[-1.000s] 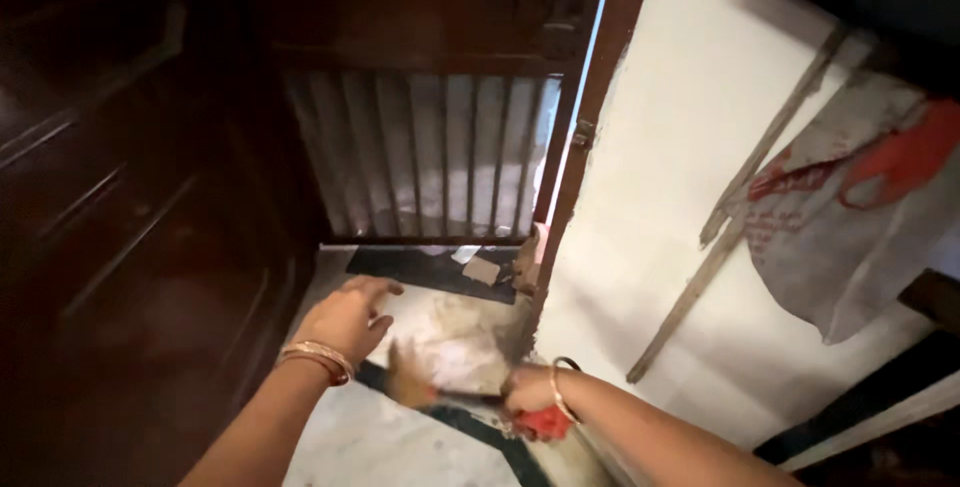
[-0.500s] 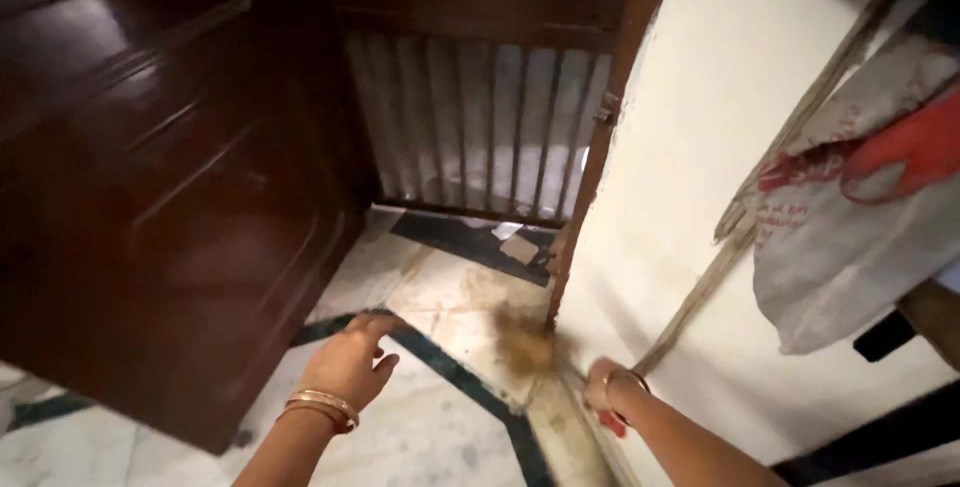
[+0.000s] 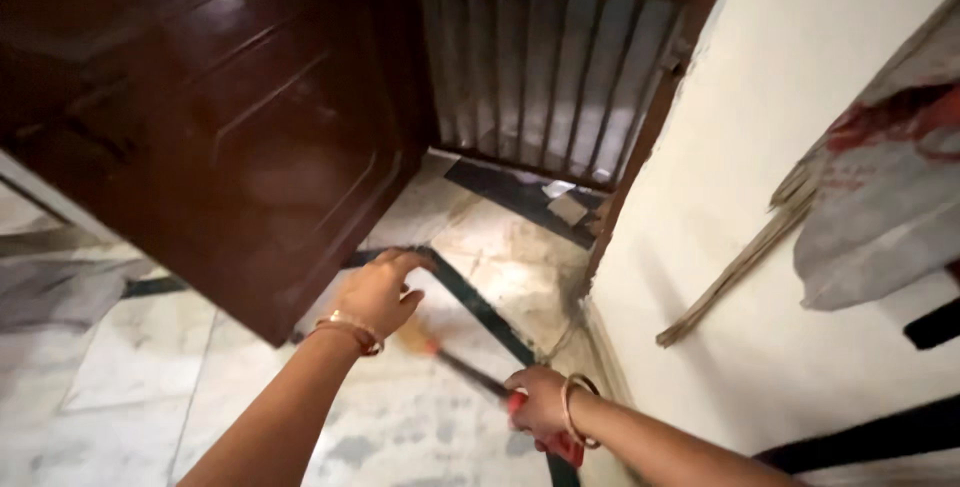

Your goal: The person sweeps the floor with a broom, moving debris through a hallway and under furniture, eventually opening a door and sweeping the dirt out.

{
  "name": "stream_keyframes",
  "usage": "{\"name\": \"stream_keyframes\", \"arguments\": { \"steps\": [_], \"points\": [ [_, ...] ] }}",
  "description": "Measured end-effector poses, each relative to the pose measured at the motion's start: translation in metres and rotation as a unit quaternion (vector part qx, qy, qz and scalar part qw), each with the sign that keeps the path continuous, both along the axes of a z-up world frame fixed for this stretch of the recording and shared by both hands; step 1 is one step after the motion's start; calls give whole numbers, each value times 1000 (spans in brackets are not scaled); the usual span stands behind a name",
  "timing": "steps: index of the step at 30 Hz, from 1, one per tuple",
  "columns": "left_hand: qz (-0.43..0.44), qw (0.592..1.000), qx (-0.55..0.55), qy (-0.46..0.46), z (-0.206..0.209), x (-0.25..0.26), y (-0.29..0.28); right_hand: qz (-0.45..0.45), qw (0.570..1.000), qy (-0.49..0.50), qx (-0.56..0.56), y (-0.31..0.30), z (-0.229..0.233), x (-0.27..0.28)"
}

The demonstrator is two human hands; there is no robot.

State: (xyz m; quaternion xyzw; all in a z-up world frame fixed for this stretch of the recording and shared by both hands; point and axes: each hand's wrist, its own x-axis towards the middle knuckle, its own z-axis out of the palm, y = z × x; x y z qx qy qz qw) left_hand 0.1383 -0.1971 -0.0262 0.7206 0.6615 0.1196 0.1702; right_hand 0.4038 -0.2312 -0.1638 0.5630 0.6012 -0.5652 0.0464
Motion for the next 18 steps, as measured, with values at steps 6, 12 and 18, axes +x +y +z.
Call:
{"name": "stream_keyframes", "arguments": {
  "steps": [6, 12, 18],
  "points": [
    [-2, 1000, -10, 3, -12, -7, -20, 127, 975, 79, -167, -32, -42, 3],
    [33, 999, -33, -3, -17, -32, -62, -40, 984, 21, -174, -31, -135, 37],
    [90, 994, -55, 35, -9, -76, -92, -22, 990, -137, -5, -11, -162, -17]
  ]
}}
